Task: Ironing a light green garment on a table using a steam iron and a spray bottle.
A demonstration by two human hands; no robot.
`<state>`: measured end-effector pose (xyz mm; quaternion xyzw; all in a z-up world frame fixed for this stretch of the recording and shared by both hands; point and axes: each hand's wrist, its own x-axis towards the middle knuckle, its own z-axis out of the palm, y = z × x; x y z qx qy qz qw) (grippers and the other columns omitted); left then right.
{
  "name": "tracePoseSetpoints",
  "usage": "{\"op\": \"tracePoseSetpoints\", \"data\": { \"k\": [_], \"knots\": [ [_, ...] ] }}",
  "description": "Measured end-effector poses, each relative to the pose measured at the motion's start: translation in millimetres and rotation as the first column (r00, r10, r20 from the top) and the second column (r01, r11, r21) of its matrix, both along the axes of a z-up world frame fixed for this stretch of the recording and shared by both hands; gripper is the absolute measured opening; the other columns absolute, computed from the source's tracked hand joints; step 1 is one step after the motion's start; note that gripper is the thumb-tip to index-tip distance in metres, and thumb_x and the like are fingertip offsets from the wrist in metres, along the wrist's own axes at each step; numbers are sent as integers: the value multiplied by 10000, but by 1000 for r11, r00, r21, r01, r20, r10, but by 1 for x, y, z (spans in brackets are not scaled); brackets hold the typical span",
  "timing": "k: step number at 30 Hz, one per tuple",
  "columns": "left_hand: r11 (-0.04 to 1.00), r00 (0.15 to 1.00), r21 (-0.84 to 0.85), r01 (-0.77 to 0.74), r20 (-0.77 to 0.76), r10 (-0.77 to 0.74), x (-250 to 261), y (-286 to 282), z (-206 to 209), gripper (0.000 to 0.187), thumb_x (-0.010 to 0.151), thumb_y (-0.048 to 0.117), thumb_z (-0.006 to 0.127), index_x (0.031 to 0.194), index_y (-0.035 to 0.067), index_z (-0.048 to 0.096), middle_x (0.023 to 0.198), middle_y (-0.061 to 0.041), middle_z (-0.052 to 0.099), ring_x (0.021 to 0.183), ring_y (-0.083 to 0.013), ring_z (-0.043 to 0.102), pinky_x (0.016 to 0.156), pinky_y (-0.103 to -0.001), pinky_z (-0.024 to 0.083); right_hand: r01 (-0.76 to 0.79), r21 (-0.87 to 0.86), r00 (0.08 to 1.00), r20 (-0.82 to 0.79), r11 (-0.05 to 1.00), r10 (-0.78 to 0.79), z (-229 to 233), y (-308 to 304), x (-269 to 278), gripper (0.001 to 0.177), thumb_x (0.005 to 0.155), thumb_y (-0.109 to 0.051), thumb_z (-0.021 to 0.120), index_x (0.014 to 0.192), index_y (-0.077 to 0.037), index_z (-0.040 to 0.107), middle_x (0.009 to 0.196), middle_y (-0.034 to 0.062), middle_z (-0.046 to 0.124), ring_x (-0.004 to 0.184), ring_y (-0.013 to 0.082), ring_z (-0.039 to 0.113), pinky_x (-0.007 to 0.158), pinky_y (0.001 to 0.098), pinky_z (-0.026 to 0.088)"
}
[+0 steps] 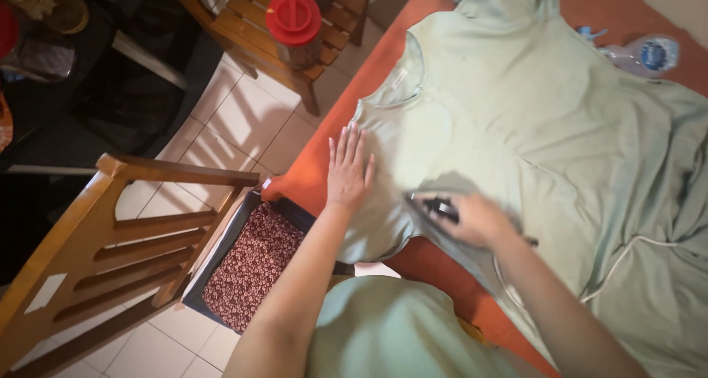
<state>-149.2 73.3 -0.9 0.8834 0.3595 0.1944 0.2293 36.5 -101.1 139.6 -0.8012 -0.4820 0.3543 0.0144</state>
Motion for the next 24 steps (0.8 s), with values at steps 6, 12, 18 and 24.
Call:
{"op": "tracePoseSetpoints", "data": {
  "k": [6, 12, 18, 24],
  "knots": [
    [984, 982, 0, 177, 73, -177, 32, -45, -9, 575, 1042, 260, 486, 1555, 13, 406, 1672, -162, 344, 1580, -299, 282, 1313, -495, 172, 40, -50, 991, 133, 998, -33, -31, -86, -19, 454, 817, -536, 684, 1036, -140, 727, 909, 172, 758, 854, 371, 729, 786, 477, 587],
    [934, 933, 25, 355, 55, -356, 46, -58, -1, 582, 1019, 281, 500, 1546, 46, 420, 1648, -134, 375, 1539, -288, 337, 1281, -488, 223, 388, -107, 876, 353, 915, -330, -9, -113, 6, 564, 861, -597, 584, 1156, -123, 656, 863, 179, 750, 813, 374, 738, 727, 486, 593],
    [920, 922, 66, 385, 1, -386, 42, -56, 7, 615, 1020, 289, 486, 1576, 50, 378, 1655, -145, 355, 1541, -296, 323, 1278, -490, 214, 684, 51, 619, 489, 728, -615, -48, -199, 112, 718, 918, -677, 573, 1153, -5, 666, 939, 264, 748, 889, 423, 746, 782, 499, 594],
    [920, 921, 47, 390, -35, -388, 44, -57, 10, 628, 1015, 289, 469, 1581, 41, 356, 1656, -163, 334, 1548, -300, 298, 1282, -487, 192, 683, 119, 628, 409, 721, -662, -73, -241, 156, 674, 911, -626, 651, 1094, 18, 730, 944, 276, 750, 909, 431, 736, 832, 495, 575]
  ]
}}
